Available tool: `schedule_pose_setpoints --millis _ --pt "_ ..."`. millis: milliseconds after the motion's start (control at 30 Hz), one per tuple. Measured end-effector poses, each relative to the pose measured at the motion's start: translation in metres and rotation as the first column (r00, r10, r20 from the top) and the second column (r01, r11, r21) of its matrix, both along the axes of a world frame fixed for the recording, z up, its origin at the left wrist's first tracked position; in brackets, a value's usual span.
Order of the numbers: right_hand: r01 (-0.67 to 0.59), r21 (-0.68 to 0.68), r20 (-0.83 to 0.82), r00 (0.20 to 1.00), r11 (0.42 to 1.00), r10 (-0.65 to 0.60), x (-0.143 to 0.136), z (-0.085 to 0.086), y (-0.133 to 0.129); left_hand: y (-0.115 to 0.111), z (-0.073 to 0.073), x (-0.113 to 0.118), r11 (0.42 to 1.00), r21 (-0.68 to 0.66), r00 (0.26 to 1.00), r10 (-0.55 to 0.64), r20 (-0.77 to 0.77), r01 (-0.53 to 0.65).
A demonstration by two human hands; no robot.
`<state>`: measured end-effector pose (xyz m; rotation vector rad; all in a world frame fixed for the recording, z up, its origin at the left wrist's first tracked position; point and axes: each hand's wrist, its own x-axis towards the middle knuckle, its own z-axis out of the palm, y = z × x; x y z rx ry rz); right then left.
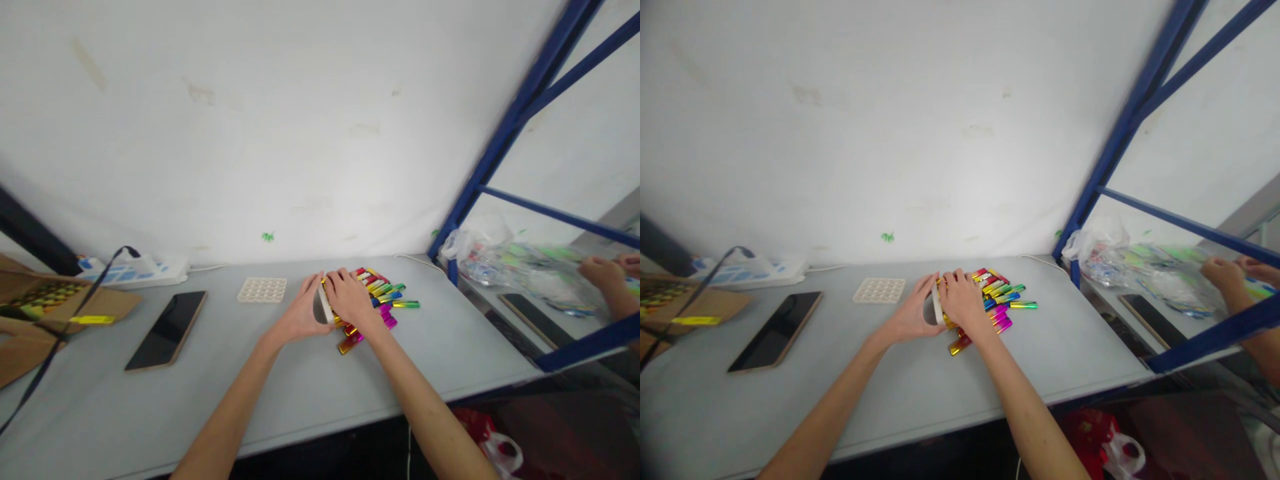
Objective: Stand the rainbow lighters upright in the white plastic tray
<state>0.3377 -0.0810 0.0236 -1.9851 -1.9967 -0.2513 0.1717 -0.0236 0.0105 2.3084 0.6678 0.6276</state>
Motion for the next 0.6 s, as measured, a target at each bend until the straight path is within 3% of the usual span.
schedule_pose_setpoints --millis 267,600 --pt "0.025 0.018 -0.012 1.000 1.000 -0.024 0.019 -0.003 -0.001 0.000 -0.014 0.010 1.000 0.007 0.999 -0.013 0.044 0.013" --pt "0.086 0.028 -0.116 0.990 0.996 -0.082 0.051 -0.019 0.000 -0.005 -0.009 0.012 1.000 -0.015 1.000 0.005 0.018 -0.005"
